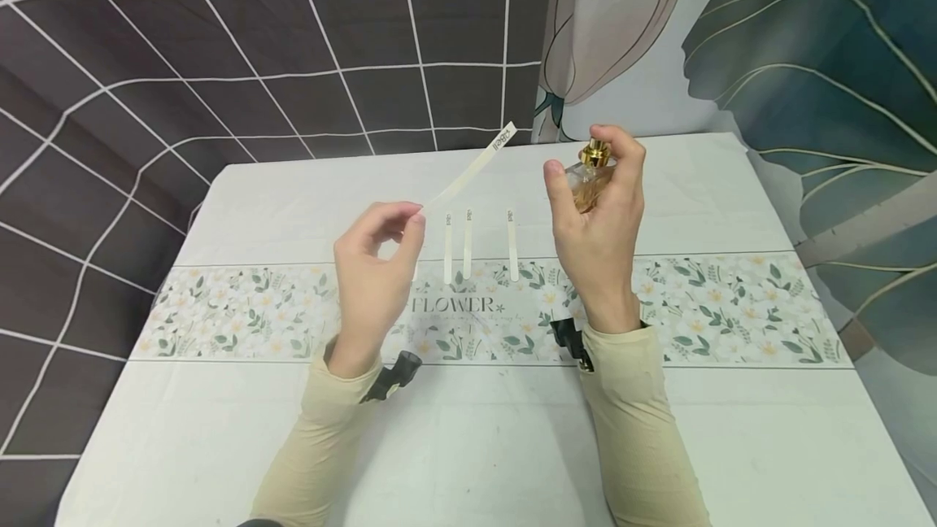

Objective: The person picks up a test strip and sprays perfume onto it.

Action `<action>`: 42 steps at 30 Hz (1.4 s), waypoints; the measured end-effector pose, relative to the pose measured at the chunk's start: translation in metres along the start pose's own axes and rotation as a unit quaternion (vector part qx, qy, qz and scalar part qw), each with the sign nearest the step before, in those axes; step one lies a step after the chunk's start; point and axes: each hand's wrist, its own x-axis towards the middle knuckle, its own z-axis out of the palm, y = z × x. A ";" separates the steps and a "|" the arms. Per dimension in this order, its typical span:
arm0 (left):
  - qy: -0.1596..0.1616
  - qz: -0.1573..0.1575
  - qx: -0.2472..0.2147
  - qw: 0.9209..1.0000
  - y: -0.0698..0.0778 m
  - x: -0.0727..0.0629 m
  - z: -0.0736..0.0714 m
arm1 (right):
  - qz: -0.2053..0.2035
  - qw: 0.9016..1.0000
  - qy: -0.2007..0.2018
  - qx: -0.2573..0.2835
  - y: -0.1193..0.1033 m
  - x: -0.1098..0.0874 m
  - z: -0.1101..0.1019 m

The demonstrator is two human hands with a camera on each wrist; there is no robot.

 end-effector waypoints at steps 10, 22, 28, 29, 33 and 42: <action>-0.005 0.001 -0.005 1.000 0.002 -0.002 0.003 | 0.009 1.000 0.009 0.013 0.003 0.000 -0.001; -0.012 -0.128 -0.084 0.988 -0.006 0.006 0.003 | 0.011 0.999 -0.015 0.036 0.009 0.001 -0.006; -0.039 -0.279 -0.211 0.936 -0.016 0.007 0.014 | 0.060 0.996 -0.035 0.047 0.008 0.005 -0.010; -0.042 -0.302 -0.228 0.925 -0.018 0.006 0.017 | 0.066 0.996 -0.039 0.050 0.007 0.005 -0.011; -0.058 -0.364 -0.264 0.891 -0.027 0.002 0.029 | 0.066 0.995 -0.051 0.055 0.002 0.009 -0.014; -0.092 -0.428 -0.236 0.868 -0.058 -0.012 0.052 | 0.068 0.994 -0.084 0.032 0.025 0.015 -0.020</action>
